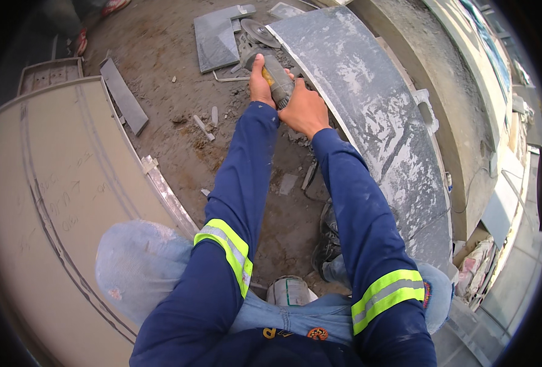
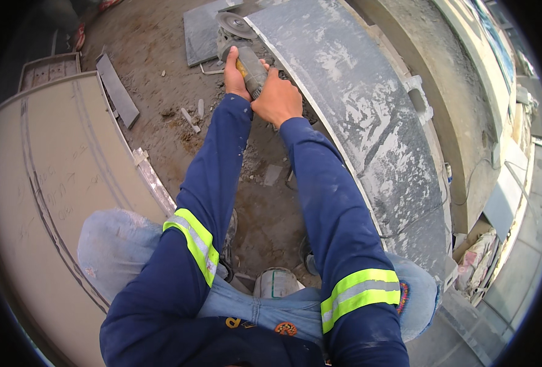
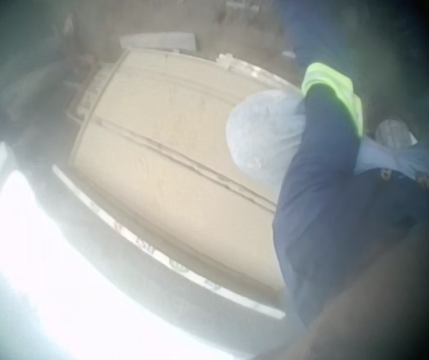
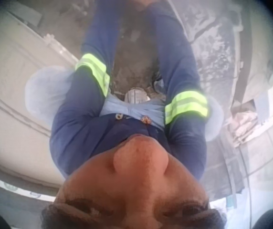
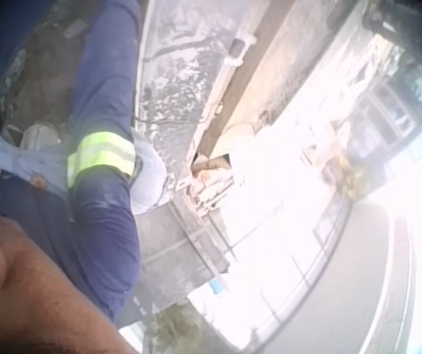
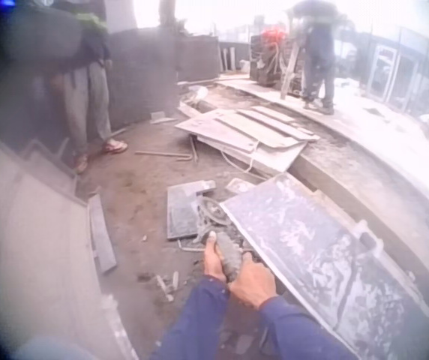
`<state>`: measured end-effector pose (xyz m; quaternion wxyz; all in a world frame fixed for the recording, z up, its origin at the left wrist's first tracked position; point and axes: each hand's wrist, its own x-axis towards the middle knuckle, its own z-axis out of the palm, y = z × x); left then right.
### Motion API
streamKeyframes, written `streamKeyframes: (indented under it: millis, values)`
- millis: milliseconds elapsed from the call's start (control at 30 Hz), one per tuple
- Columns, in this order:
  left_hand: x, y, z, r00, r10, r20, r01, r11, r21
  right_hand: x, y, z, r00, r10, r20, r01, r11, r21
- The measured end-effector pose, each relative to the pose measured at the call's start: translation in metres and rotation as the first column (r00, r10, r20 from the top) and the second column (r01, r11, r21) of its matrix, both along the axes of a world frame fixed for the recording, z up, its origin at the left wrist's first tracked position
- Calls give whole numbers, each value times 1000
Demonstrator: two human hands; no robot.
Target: The person uses an angle grinder to cut a large grey tile on the ground. They hold the tile with one hand and guide the grinder with the other, creating a straight cut along the tile's edge.
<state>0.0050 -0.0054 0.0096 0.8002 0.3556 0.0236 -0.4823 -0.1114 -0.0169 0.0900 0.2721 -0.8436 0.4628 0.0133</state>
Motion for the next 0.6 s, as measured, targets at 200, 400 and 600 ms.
streamKeyframes:
  millis: [200, 400, 600]
  values:
    - [-4, 5, 0, 1000, 5, 12, -5, 1000, 1, -5, 4, 0, 1000, 14, 4, -14, 1000, -4]
    - [-7, 9, 2, 1000, 1, 5, -1, 1000, 8, -10, 9, 6, 1000, 7, 23, -8, 1000, 7]
    - [-12, 13, 2, 1000, -11, -18, 11, 1000, 1, -15, 14, 7, 1000, 8, 7, -8, 1000, 2]
